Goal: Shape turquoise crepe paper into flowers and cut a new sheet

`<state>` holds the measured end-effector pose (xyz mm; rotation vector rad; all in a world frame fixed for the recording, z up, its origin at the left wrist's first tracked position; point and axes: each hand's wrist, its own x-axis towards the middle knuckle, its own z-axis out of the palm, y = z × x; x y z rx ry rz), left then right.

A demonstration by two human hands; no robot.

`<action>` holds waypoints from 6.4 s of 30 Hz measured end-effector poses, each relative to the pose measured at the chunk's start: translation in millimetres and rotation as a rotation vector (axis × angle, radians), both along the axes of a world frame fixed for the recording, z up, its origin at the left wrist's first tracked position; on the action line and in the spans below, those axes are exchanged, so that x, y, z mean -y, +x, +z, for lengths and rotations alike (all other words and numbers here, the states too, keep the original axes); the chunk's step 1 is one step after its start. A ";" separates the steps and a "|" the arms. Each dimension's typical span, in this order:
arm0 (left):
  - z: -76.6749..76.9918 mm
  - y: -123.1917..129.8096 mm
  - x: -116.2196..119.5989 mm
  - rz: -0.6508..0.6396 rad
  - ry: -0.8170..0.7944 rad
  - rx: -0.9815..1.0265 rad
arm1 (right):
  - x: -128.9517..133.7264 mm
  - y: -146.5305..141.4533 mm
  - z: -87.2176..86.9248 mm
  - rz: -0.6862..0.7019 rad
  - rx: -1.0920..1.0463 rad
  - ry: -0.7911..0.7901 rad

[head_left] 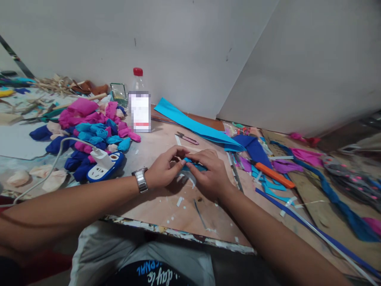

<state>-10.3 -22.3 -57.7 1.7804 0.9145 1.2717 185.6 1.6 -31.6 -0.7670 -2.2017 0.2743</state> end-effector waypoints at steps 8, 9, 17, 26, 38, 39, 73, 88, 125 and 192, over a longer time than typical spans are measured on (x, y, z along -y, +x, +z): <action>1.4 0.5 0.1 0.029 -0.071 0.071 | 1.9 -0.4 -0.1 -0.105 -0.044 -0.056; 1.5 0.6 0.3 0.027 -0.079 0.073 | 1.5 -0.3 -0.8 -0.114 -0.046 -0.059; -2.3 1.9 -0.5 -0.010 -0.128 0.122 | 0.8 -0.3 -2.8 -0.134 -0.053 -0.076; 3.2 1.9 0.8 0.019 -0.149 0.110 | 1.3 -0.6 -2.1 -0.107 -0.047 -0.050; -0.7 1.6 0.7 -0.053 -0.128 0.088 | 2.0 -1.4 -2.1 -0.107 -0.052 -0.074; -1.0 1.4 0.5 -0.049 -0.117 0.089 | 2.1 -1.3 -1.9 -0.104 -0.055 -0.078; 3.0 2.6 -2.1 0.073 -0.197 0.209 | -1.6 -0.6 -2.1 -0.070 -0.059 -0.016; 1.4 2.7 -1.4 0.038 -0.149 0.147 | -0.5 -0.6 -2.6 -0.105 -0.062 -0.011; 4.2 3.6 -0.6 0.037 -0.266 0.228 | -0.8 -0.9 -2.4 -0.073 -0.068 -0.043; 6.1 3.7 -3.6 0.147 -0.388 0.243 | 1.1 -0.8 3.2 -0.183 -0.255 0.020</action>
